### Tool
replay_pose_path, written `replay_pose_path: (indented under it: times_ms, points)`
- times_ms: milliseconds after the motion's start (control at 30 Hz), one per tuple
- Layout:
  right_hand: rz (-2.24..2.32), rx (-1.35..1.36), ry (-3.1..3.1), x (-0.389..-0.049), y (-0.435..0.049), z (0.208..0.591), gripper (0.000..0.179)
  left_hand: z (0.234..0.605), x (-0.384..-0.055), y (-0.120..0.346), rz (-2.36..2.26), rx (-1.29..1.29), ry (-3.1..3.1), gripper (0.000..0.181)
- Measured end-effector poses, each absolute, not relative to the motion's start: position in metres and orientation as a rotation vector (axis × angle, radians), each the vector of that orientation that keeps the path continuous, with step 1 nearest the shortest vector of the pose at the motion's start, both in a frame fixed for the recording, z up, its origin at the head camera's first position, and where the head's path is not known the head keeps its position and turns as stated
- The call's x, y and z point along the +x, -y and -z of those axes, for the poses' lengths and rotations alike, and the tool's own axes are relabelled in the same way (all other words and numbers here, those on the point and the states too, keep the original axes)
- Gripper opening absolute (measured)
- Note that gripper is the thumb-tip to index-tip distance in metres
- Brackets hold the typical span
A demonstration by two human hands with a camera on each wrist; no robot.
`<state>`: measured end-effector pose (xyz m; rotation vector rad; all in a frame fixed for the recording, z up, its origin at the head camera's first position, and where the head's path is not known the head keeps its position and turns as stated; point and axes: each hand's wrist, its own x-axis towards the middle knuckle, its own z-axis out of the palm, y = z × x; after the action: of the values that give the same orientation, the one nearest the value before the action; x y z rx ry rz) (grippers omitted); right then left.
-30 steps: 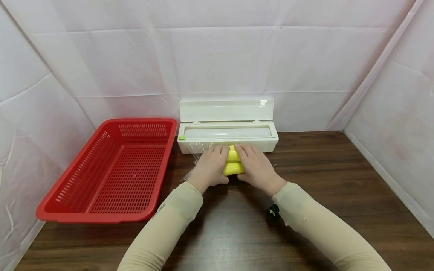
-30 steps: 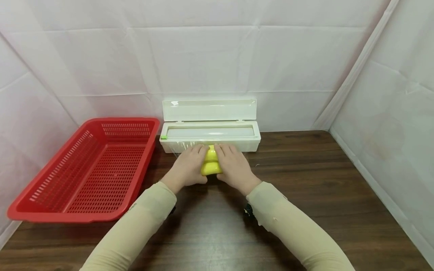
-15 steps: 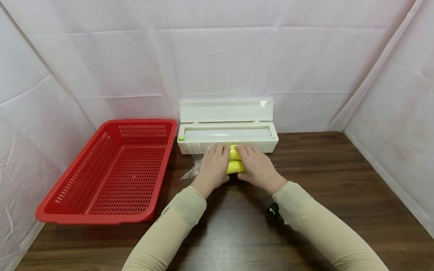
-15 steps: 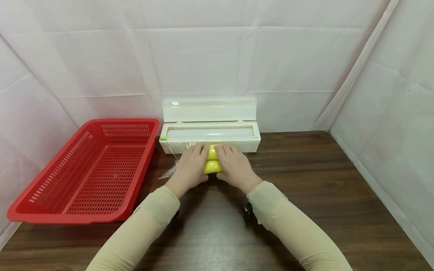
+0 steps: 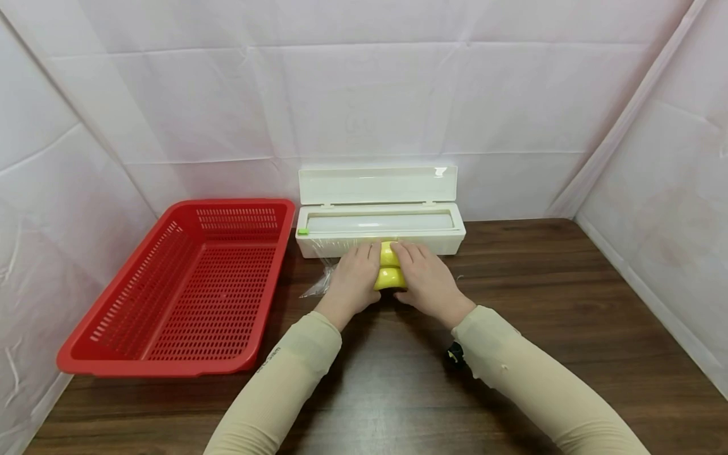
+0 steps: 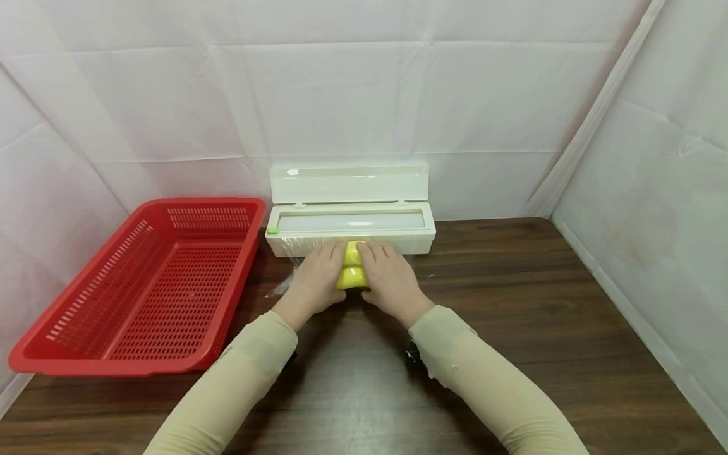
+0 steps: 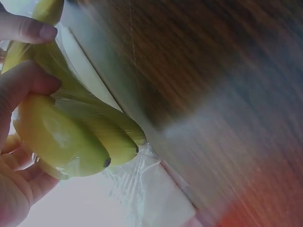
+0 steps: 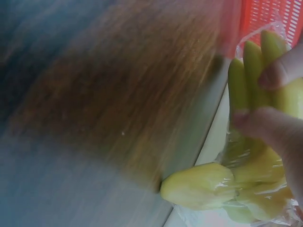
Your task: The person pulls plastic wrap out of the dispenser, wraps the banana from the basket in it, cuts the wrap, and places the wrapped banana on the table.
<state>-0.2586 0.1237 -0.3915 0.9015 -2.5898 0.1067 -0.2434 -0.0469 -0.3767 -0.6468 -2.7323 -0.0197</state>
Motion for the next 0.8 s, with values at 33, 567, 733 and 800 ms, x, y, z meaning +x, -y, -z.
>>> replay_pose_path:
  times_ms: [33,567,733,800]
  points:
    - [-0.106,0.894,2.587,-0.259,-0.123,0.392,0.090,0.377,-0.244,0.047,0.019,-0.654,2.721,0.090]
    - [-0.286,0.916,2.647,-0.262,-0.129,0.381,0.079,0.368,-0.250,0.051,0.121,-0.692,2.764,0.084]
    - [-0.303,0.960,2.682,-0.262,-0.130,0.372,0.075,0.363,-0.250,0.054,0.179,-0.700,2.818,0.084]
    - [-0.313,0.965,2.712,-0.263,-0.131,0.369,0.073,0.362,-0.250,0.054,0.209,-0.701,2.835,0.083]
